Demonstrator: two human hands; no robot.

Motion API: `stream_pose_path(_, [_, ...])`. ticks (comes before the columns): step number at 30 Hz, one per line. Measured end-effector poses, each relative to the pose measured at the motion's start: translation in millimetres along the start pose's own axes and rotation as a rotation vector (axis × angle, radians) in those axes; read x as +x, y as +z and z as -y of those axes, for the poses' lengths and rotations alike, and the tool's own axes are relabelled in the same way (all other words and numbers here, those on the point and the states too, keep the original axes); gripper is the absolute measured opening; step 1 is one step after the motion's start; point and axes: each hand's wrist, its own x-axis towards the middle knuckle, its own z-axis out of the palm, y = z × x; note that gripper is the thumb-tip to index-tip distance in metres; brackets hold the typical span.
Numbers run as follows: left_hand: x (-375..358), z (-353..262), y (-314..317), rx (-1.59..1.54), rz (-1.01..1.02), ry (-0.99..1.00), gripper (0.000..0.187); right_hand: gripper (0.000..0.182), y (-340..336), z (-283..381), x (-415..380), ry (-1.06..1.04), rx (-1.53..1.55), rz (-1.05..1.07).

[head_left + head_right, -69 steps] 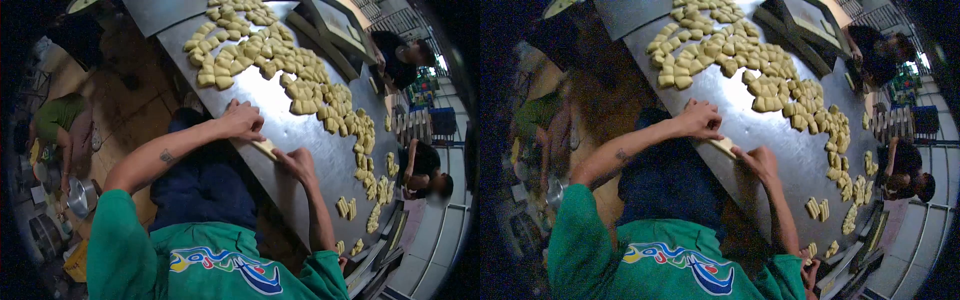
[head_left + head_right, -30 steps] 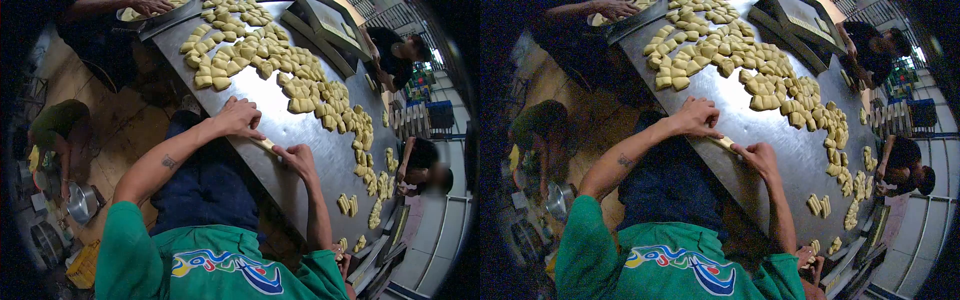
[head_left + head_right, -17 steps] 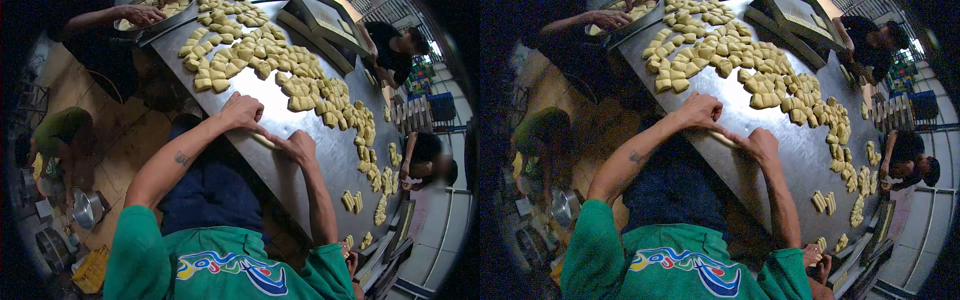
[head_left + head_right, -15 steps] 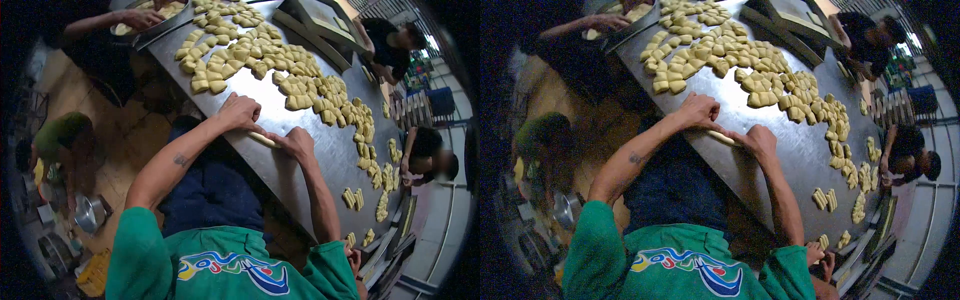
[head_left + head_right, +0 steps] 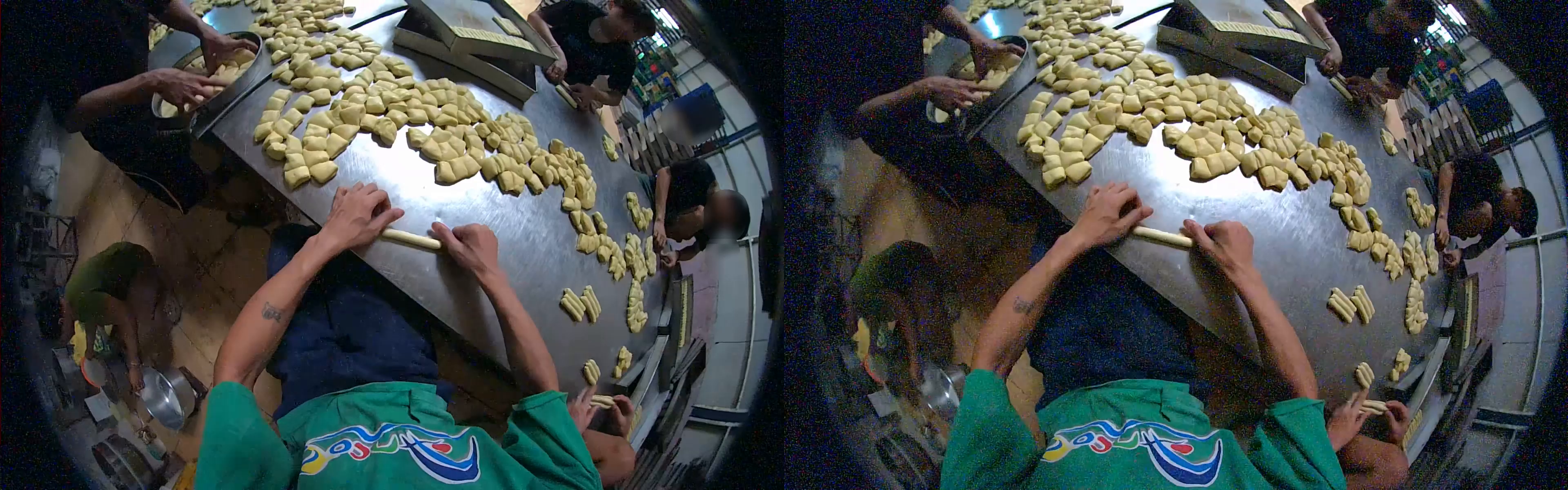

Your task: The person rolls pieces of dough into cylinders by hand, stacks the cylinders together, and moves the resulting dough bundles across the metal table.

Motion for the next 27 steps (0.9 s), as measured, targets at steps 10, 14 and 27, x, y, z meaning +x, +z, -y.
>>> stream_pose_path(10, [-4, -14, -24, -0.254, 0.241, 0.144, 0.016, 0.009, 9, -4, -32, -0.35, 0.134, -0.147])
stream_pose_path(14, [20, -18, -25, -0.303, 0.188, 0.138, 0.013, 0.021, -3, -21, -5, -0.411, 0.286, -0.279])
stream_pose_path(27, [-130, -18, -38, -0.809, 0.053, -0.529, 0.025, 0.036, -17, -149, 32, 0.232, 0.446, -0.65])
